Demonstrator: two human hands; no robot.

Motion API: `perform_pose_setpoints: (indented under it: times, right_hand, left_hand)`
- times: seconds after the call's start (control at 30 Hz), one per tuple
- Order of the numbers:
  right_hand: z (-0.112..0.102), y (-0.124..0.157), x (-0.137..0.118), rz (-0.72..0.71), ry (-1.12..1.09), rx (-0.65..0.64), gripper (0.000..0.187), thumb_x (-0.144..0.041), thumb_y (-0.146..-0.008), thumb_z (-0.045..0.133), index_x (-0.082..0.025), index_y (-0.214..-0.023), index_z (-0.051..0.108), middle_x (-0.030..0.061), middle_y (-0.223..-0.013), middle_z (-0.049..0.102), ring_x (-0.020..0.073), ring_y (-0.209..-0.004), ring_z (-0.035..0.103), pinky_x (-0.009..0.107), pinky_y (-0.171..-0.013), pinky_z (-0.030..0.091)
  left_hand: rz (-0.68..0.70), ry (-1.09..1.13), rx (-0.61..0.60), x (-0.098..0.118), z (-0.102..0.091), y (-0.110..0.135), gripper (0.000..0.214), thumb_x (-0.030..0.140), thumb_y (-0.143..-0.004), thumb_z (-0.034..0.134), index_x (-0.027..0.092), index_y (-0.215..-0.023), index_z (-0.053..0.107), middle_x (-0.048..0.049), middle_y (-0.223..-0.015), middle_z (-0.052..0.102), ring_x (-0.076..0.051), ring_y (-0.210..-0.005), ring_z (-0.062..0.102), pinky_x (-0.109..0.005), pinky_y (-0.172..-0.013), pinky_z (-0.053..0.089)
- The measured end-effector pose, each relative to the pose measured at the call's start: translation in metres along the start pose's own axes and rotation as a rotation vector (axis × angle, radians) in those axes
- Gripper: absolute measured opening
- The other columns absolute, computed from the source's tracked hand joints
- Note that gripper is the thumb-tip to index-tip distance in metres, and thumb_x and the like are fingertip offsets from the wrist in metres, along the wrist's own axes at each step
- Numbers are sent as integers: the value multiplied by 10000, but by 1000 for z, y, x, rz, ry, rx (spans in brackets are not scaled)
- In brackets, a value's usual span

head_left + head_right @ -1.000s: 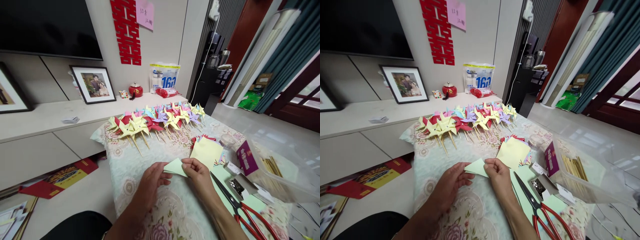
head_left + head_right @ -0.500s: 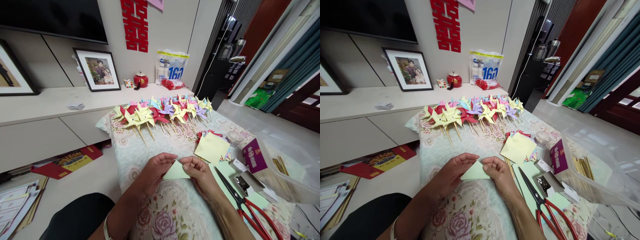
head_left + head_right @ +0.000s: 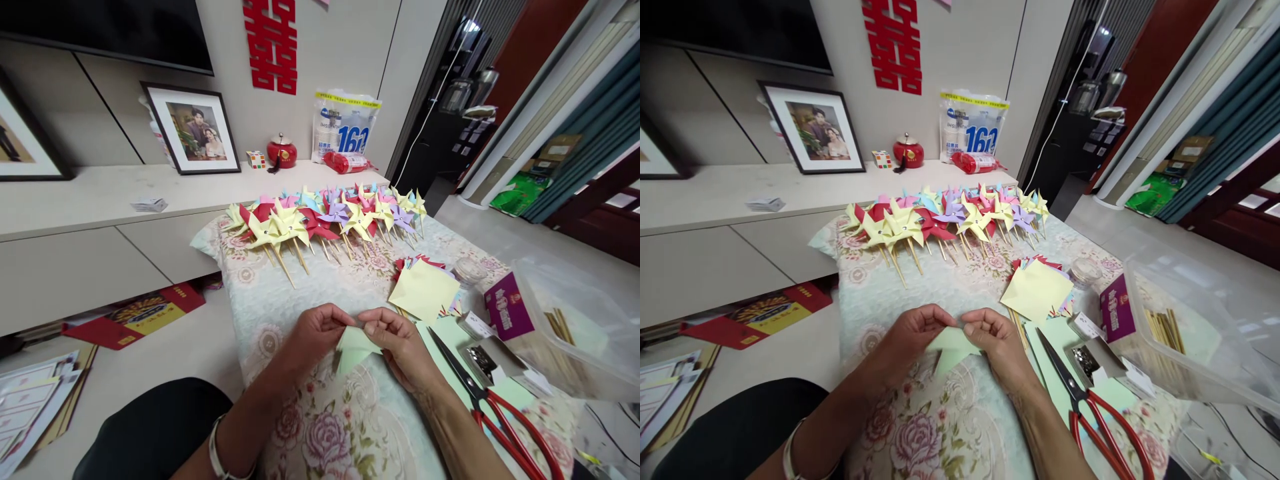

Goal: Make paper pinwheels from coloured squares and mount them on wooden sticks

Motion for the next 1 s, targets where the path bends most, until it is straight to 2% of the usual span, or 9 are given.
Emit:
perform_pose_setpoints:
  times: [0.17,0.33,0.47,0.7,1.0]
  right_hand:
    - [0,-1,-4,-33,10,-31,351,-519,-775,764,-185,-884,772,39,-762,717,163,-690,596,262,-646,455]
    - [-3,-4,-5,-49,-33,-17,371,-537,-794,740,-182,-896,774,56,-829,715,175,-752,611,258,-645,492]
    - [-2,-2,-7,-27,-50,-31,358,-510,-783,762,-174,-907,777,60,-801,726,172,-726,623,261,-650,494]
    - [4,0,-9,40,-162,-37,300,-417,-696,852,-182,-870,785,33,-705,736,153,-646,619,269,-667,480]
    - [3,0,-8,104,-199,-25,294,-349,-681,864,-160,-891,784,36,-693,744,128,-604,627,231,-624,491]
  left_hand:
    - [49,-33,72,-1,-2,0,158,260,-654,809,164,-658,684,-20,-642,682,-131,-578,570,-228,-574,414]
    - [-3,21,116,-5,-5,-4,194,261,-619,820,159,-687,670,-25,-638,678,-148,-580,592,-247,-583,426]
    - [-1,29,103,-4,-5,-4,215,251,-626,824,158,-758,682,-38,-689,703,-163,-612,629,-270,-620,461]
    - [4,-16,59,-5,-4,-1,244,251,-636,827,148,-808,687,-65,-707,710,-157,-582,616,-263,-576,444]
    - [-46,-2,-26,-4,-5,-1,292,281,-649,830,141,-845,664,-41,-727,717,-147,-623,627,-262,-615,454]
Point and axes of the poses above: each hand's wrist, its own y-axis away from the middle knuckle, its own z-axis out of the palm, x = y × z, the point moved 1 cm from there along -y, towards the middle knuckle
